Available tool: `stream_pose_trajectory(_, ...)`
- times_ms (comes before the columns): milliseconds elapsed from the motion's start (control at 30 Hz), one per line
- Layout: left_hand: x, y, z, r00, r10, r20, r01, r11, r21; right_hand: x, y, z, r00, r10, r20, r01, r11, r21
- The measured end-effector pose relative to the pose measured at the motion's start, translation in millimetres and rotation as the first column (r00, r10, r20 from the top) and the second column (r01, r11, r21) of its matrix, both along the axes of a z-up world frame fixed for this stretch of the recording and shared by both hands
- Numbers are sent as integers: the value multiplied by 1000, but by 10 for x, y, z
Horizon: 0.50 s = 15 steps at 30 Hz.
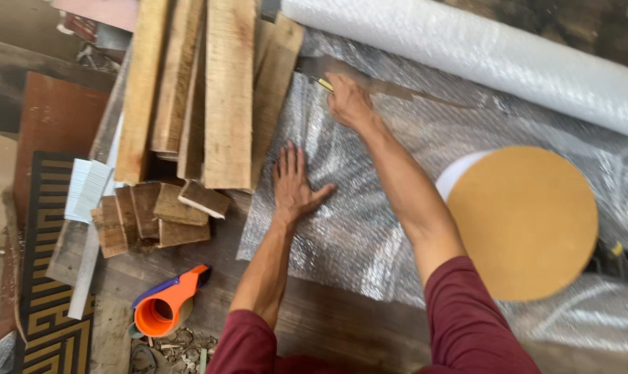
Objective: The person wraps a circular wooden sign in bubble wrap, cutting the wrap to size with a utility knife and securing it with packing tape from a dispenser.
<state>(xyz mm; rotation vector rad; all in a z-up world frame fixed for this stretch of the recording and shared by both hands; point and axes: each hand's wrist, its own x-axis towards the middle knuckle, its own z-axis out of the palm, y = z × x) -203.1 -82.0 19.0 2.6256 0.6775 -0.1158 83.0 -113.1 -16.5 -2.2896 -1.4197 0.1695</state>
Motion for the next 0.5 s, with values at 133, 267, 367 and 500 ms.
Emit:
stream_pose_trajectory(133, 22, -21, -36, 999, 38, 14, -38, 999, 18, -354, -1036, 1109, 974, -206, -93, 184, 961, -207)
stream_pose_trajectory(267, 86, -121, 4, 995, 95, -9, -93, 985, 148, -417, -2257, 1541, 941, -327, -82, 303, 927, -221)
stream_pose_trajectory(367, -26, -489, 69, 995, 68, 75, -77, 989, 127, -566, -3340, 1700, 929, -365, -51, 358, 926, -121)
stream_pose_trajectory(500, -356, -1136, 55, 997, -73, 26, 73, 997, 7, -851, -4607, 1512, 821, -571, 13, 568, 815, -114)
